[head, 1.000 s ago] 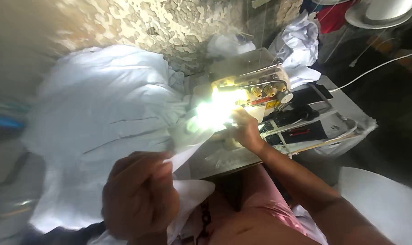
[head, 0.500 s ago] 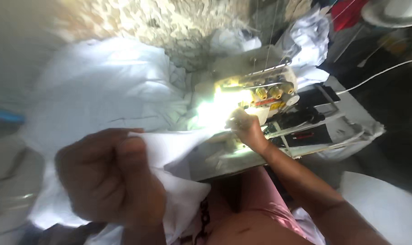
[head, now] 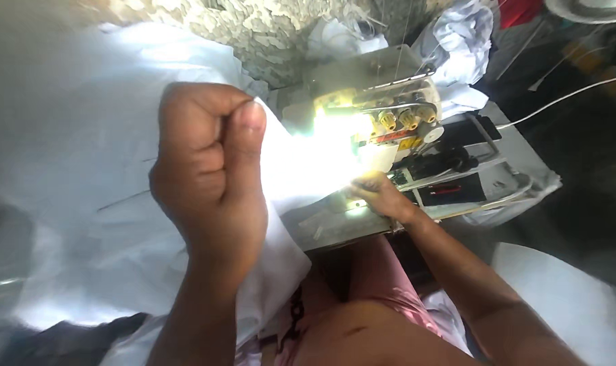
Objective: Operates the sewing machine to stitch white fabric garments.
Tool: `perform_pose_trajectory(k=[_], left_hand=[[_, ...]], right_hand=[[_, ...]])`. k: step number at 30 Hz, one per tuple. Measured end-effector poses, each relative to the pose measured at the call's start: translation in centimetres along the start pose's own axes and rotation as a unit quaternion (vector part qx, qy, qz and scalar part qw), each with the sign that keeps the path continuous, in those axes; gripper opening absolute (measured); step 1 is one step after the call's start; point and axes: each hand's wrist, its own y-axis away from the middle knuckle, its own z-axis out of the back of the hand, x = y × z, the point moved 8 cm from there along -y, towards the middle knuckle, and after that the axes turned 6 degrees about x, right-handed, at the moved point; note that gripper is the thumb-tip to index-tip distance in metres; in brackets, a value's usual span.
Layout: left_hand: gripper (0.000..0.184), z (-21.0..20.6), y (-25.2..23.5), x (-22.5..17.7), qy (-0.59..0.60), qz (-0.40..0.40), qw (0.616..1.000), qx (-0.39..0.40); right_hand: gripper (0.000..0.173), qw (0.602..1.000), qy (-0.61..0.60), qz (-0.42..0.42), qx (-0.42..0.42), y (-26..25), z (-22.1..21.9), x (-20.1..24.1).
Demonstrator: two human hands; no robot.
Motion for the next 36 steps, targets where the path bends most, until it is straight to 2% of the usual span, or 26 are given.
perform_pose_trajectory(k=[5, 12, 22, 27, 34, 36], left_hand=[[0.007, -0.8, 0.0, 1.2, 0.018, 0.02, 1.0, 0.007], [0.007, -2.0, -0.2, 2.0, 0.042, 0.028, 0.999, 0.019], [0.013, -4.5, 1.1, 5.2, 0.033, 0.102, 0.994, 0.033], [0.016, -4.6, 1.5, 5.9, 0.023, 0.117, 0.992, 0.037], [0.015, -4.9, 1.4, 5.9, 0.029, 0.093, 0.995, 0.035], [0.014, -4.9, 1.4, 6.0, 0.029, 0.089, 0.995, 0.034]], right_hand=[[0.023, 0.999, 0.013, -0.013, -0.032, 0.9, -0.3, -0.2], [0.021, 0.999, 0.01, -0.05, -0.018, 0.0, -0.2, -1.1], [0.024, 0.997, -0.02, -0.068, -0.035, -0.8, -0.3, -1.4], [0.027, 0.997, 0.022, -0.045, -0.056, -1.6, -0.1, -1.6], [0.02, 0.995, 0.007, -0.024, -0.095, -2.2, 0.0, -1.7], [0.022, 0.995, 0.014, -0.016, -0.094, -2.4, 0.1, -1.6]])
